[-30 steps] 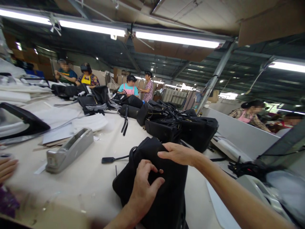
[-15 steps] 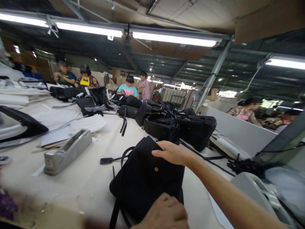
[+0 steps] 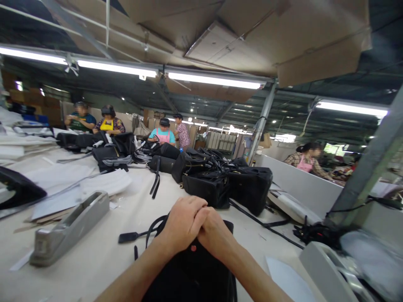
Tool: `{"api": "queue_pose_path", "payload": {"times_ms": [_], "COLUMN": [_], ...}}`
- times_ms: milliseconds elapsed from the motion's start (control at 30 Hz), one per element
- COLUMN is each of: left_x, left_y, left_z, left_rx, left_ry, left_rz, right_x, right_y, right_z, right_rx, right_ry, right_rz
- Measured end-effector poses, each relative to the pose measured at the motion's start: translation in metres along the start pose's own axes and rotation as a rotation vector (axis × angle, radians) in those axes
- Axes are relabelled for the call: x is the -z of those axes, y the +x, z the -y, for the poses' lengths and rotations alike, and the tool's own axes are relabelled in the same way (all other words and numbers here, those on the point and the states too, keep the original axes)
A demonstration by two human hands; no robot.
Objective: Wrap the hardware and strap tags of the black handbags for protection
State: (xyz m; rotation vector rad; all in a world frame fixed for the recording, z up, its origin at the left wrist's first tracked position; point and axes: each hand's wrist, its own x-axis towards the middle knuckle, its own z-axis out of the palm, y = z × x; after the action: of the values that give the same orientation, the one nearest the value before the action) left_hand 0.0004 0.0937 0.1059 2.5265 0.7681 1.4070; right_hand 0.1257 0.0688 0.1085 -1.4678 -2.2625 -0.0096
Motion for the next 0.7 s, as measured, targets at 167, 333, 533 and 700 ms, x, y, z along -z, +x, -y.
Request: {"api": "queue_pose_path", "payload": {"times_ms": [167, 333, 533, 700], "left_x": [-0.017, -0.015, -0.015, 0.011], "left_y": [-0.012, -0.029, -0.035, -0.019], "left_z": [0.016, 0.019, 0.023, 0.016], "left_rx": [0.002, -0.013, 0.021, 0.049], "left_ry": [0.037, -0.136, -0.283, -0.137], "left_rz": [0.047, -0.133, -0.138, 0.081], "right_x": [0.008, -0.004, -0.034, -0.031], "right_y": [-0.052, -0.108, -0.109, -0.101], "right_z": [-0.056, -0.113, -0.097, -0.093], "right_rx": [-0.188, -0.750, -0.751, -0.621], "right_ry": [0.289, 0.659, 1.261, 1.175], "right_rz": [-0.428, -0.329, -0.161, -0.245]}}
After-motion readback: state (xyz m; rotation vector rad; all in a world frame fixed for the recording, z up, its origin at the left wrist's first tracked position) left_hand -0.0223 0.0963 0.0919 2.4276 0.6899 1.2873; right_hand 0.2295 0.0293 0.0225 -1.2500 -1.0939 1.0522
